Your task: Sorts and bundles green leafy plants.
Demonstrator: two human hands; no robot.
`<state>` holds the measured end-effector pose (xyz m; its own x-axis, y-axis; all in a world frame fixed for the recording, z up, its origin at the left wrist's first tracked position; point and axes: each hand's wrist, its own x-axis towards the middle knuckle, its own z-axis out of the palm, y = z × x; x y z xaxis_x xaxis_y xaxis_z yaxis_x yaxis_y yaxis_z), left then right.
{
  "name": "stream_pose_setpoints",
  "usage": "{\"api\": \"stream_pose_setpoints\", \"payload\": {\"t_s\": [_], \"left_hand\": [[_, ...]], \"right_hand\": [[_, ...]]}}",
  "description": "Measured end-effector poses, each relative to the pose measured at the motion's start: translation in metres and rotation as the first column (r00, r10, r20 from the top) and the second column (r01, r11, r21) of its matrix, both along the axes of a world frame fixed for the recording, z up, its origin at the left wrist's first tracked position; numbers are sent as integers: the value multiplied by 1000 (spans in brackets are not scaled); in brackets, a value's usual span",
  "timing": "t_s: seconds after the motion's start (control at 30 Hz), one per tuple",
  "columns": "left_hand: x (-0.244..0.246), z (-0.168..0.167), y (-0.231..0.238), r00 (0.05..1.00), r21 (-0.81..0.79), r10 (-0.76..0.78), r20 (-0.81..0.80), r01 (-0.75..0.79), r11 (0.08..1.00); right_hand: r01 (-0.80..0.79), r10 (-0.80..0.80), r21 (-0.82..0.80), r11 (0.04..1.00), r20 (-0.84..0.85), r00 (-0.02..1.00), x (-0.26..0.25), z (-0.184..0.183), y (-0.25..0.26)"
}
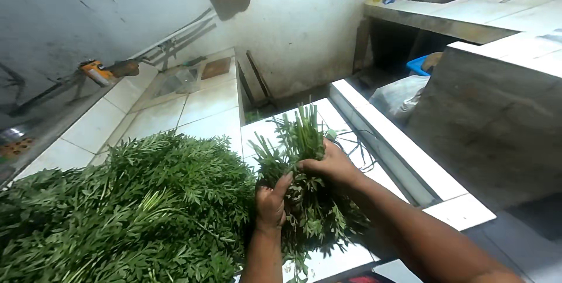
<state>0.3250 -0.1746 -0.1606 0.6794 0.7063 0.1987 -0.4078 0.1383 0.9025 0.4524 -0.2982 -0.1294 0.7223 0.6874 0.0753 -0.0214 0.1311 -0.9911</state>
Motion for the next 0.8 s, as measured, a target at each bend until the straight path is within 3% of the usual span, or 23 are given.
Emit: {"api": "stream_pose_setpoints", "payload": {"t_s": [0.13,0.23,0.33,0.4,0.47,0.67,0.8], "left_hand": [[2,6,1,998,-8,55,-7,-55,998],[1,0,-4,990,137,110,-94,-96,986],[5,-9,-1,965,345,215,-152,-152,926],[6,-11,0,974,329,202,-100,-160,931],[5,-8,-2,979,313,193,-72,-162,936],[2,9,1,980,71,197,-39,-194,978],[-5,19,16,990,43,139,-15,-139,989]], "right_hand": [[-63,71,102,993,-79,994,4,0,-6],[-133,143,123,983,-82,986,-2,1,-5],[-40,49,-84,996,110,993,-6,0,-1],[95,-36,-219,971,257,966,-7,-2,4],[148,-72,-235,961,305,950,-4,-5,5],[26,-26,-12,1000,15,1000,2,-1,-7],[-63,65,80,995,-29,997,0,3,-14]]}}
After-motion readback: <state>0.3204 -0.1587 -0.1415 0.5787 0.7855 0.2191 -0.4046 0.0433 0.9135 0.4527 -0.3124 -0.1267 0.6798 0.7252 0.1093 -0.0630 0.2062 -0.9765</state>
